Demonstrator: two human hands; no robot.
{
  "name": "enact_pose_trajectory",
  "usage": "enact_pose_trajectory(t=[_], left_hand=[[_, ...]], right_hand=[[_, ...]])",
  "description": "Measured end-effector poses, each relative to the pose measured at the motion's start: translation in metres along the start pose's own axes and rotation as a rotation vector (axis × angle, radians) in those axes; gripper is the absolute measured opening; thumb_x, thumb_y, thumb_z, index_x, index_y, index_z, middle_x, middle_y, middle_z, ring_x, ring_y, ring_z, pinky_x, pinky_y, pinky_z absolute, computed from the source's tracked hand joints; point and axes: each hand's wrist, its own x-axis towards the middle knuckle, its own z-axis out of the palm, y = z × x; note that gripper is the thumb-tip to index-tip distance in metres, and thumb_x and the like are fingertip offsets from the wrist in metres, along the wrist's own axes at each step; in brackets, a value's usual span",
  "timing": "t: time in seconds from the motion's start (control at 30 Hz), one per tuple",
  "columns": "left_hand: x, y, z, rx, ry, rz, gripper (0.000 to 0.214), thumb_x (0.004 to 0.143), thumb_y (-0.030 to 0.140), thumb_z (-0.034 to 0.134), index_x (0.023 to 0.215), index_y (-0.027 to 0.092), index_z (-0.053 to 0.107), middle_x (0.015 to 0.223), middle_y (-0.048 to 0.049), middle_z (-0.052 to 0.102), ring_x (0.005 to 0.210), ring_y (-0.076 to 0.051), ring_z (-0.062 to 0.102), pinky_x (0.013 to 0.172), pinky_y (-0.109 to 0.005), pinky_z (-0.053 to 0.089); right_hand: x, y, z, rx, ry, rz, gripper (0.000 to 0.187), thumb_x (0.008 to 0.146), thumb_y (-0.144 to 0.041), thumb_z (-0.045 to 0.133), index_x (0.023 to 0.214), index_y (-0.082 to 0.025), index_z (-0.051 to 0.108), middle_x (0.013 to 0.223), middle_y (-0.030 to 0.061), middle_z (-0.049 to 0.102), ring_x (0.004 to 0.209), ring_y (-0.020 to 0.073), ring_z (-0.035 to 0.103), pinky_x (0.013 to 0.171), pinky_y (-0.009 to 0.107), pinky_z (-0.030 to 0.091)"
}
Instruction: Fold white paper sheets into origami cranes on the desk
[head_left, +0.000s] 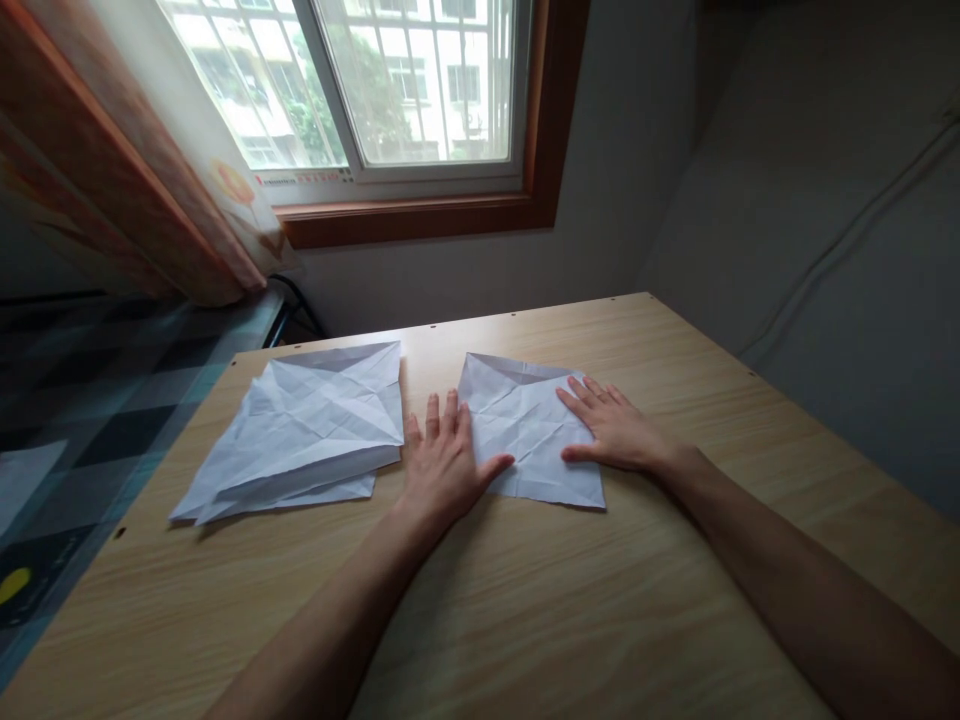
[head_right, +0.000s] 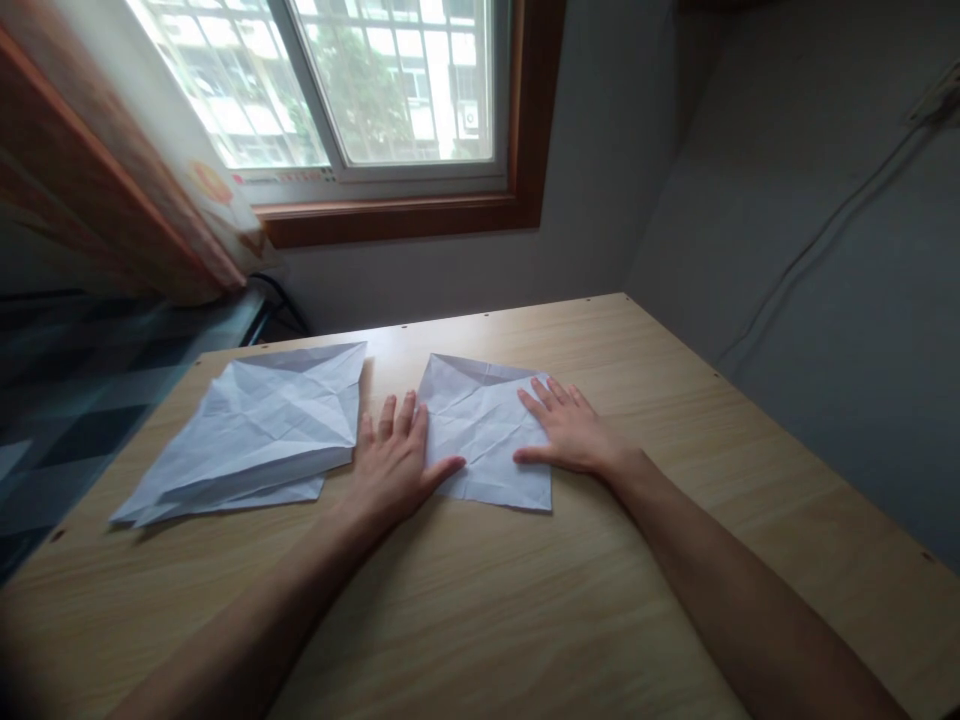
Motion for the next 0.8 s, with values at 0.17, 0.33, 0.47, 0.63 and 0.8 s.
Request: enact_pose_trajectory(t=[0.17, 0.33, 0.47, 0.63, 0.8], left_hand=[[-0.003, 0.003, -0.012, -0.099, -0.114, 0.429, 0.075, 0.082, 0.069, 0.049, 0.143, 0.025, 0.042, 0.151, -0.0138, 0.039, 0.143, -0.036, 0.027, 0.114, -0.061, 0.012], [-0.009, 0.016, -0.022, -0.025, -0.03, 0.377, 0.073, 0.079, 0.069, 0.054, 0.133, 0.02, 0.052, 0.137, -0.0193, 0.053, 0.128, -0.043, 0.045, 0.108, -0.07, 0.013], [-0.008, 0.027, -0.027, 0.061, -0.052, 0.49, 0.02, 0.091, 0.024, 0.05, 0.098, 0.012, 0.065, 0.099, -0.0172, 0.068, 0.092, -0.03, 0.065, 0.093, -0.049, 0.044], [-0.001, 0.016, -0.044, -0.116, -0.088, 0.329, 0.018, 0.082, 0.007, 0.046, 0.079, 0.017, 0.061, 0.068, -0.0052, 0.066, 0.062, -0.021, 0.063, 0.06, -0.031, 0.045], [0.014, -0.037, -0.08, -0.652, 0.13, -0.191, 0.026, 0.089, 0.031, 0.044, 0.078, 0.015, 0.061, 0.059, 0.0029, 0.058, 0.055, -0.011, 0.054, 0.054, -0.019, 0.041]], right_hand=[[0.001, 0.015, 0.002, -0.009, 0.046, 0.082, 0.081, 0.087, -0.07, 0.039, 0.151, -0.024, 0.026, 0.157, 0.012, 0.026, 0.145, 0.0327, 0.023, 0.114, 0.06, 0.02], [0.002, 0.017, 0.004, -0.011, 0.099, 0.048, 0.075, 0.089, -0.068, 0.035, 0.149, -0.023, 0.032, 0.156, 0.0134, 0.03, 0.144, 0.0331, 0.027, 0.113, 0.06, 0.021], [0.002, 0.023, 0.005, 0.06, 0.135, 0.011, 0.076, 0.09, -0.071, 0.027, 0.145, -0.021, 0.04, 0.152, 0.0143, 0.037, 0.142, 0.0336, 0.031, 0.112, 0.06, 0.023], [0.001, 0.031, 0.002, 0.36, 0.284, -0.045, 0.089, 0.086, -0.077, 0.007, 0.127, -0.019, 0.062, 0.136, 0.014, 0.057, 0.136, 0.0333, 0.04, 0.11, 0.058, 0.028], [-0.001, 0.033, 0.0, 0.71, 0.512, 0.104, 0.09, 0.084, -0.081, 0.012, 0.122, -0.019, 0.065, 0.128, 0.0123, 0.063, 0.124, 0.0309, 0.054, 0.108, 0.047, 0.037]])
